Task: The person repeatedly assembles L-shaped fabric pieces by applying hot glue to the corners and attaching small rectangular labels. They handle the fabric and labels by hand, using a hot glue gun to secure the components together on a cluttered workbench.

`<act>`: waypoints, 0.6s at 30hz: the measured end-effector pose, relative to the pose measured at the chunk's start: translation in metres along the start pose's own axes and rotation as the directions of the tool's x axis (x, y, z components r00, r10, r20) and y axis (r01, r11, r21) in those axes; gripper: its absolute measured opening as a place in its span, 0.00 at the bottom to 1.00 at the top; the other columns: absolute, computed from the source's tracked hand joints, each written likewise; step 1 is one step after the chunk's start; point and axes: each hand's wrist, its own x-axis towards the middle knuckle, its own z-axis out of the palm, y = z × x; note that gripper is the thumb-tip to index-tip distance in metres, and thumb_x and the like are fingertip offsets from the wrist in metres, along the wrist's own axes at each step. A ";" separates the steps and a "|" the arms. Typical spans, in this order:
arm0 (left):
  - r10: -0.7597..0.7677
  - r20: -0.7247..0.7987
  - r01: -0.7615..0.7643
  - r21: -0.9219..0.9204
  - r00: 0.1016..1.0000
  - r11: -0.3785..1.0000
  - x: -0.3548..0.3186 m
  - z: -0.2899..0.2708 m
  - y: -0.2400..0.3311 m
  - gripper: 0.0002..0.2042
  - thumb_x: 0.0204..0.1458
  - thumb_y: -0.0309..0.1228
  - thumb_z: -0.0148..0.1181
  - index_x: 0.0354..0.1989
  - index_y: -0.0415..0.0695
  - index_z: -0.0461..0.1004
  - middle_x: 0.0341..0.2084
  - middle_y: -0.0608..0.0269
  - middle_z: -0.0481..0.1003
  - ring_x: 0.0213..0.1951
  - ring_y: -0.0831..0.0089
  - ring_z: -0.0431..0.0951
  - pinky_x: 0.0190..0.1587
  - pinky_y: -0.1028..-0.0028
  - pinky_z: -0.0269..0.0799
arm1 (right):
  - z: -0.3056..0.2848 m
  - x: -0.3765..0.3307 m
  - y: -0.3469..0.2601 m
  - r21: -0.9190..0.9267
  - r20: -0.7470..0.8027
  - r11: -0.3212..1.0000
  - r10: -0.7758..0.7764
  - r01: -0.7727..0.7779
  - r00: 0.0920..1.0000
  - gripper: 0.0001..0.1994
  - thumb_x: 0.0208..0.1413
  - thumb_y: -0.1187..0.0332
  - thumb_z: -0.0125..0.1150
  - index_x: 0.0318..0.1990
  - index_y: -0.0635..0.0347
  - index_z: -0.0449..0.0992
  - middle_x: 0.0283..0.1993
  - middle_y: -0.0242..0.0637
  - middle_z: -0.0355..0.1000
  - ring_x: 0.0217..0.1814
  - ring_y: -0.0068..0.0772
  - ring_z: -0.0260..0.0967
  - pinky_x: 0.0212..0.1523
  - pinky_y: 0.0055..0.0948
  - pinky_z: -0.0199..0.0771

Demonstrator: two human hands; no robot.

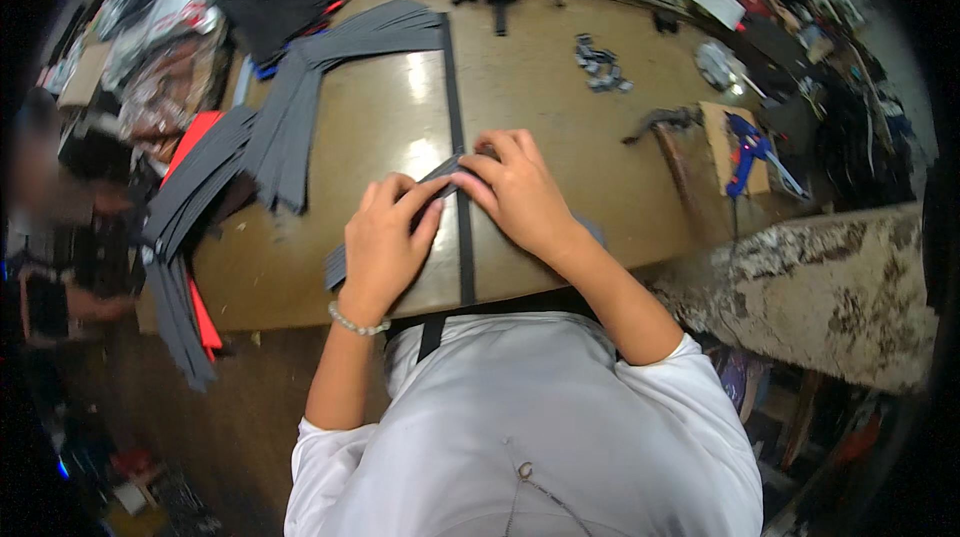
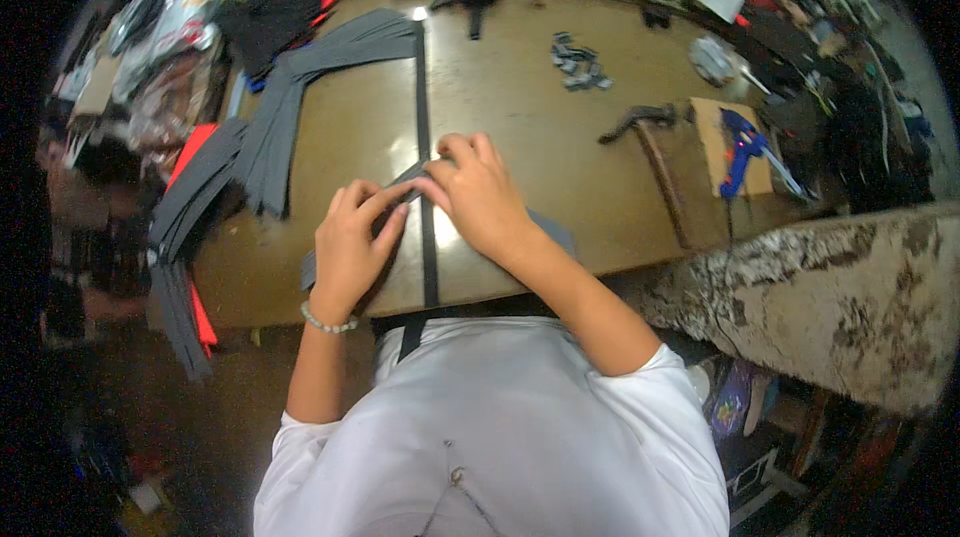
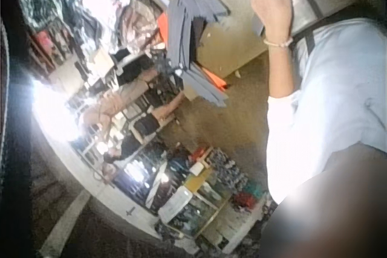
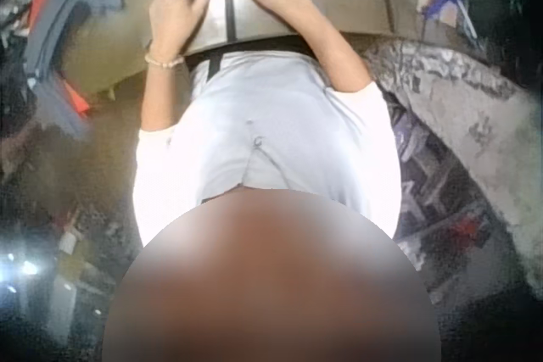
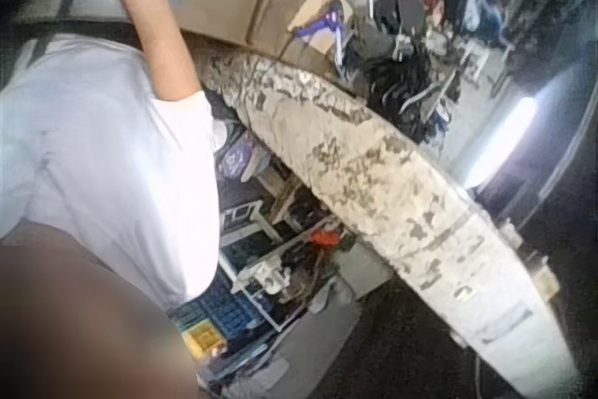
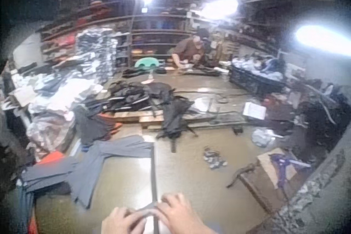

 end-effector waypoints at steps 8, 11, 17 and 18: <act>0.005 -0.015 -0.005 -0.009 1.000 1.000 -0.007 0.017 0.009 0.10 0.54 0.32 0.61 0.44 0.53 0.82 0.28 0.66 0.70 0.33 0.68 0.72 0.33 0.69 0.70 | -0.164 -0.113 0.167 -0.061 -0.880 0.535 0.369 -0.842 0.299 0.38 0.42 0.45 0.76 0.48 0.68 0.65 0.49 0.49 0.61 0.51 0.47 0.60 0.55 0.44 0.62; 0.015 -0.015 -0.015 -0.009 1.000 1.000 -0.004 0.020 0.012 0.11 0.53 0.32 0.62 0.45 0.53 0.81 0.28 0.67 0.70 0.33 0.68 0.72 0.33 0.69 0.70 | -0.190 -0.118 0.204 -0.011 -0.686 0.674 0.532 -0.739 0.496 0.33 0.56 0.52 0.65 0.57 0.69 0.60 0.50 0.55 0.67 0.48 0.52 0.68 0.51 0.48 0.68; -0.032 -0.031 0.030 -0.061 0.999 0.998 -0.005 0.019 0.006 0.13 0.53 0.35 0.63 0.47 0.51 0.79 0.28 0.64 0.71 0.33 0.69 0.74 0.35 0.71 0.71 | -0.187 -0.038 0.087 0.148 -0.328 0.723 0.679 -0.674 0.657 0.24 0.59 0.57 0.62 0.56 0.58 0.63 0.41 0.43 0.74 0.36 0.27 0.74 0.29 0.27 0.72; -0.046 -0.020 0.045 -0.059 0.999 0.997 -0.006 0.019 0.005 0.13 0.52 0.35 0.64 0.46 0.51 0.79 0.28 0.64 0.71 0.33 0.69 0.74 0.35 0.71 0.71 | -0.172 -0.028 0.065 0.274 -0.293 0.863 0.495 -0.424 0.818 0.22 0.58 0.60 0.64 0.55 0.57 0.64 0.38 0.38 0.74 0.31 0.23 0.73 0.23 0.23 0.69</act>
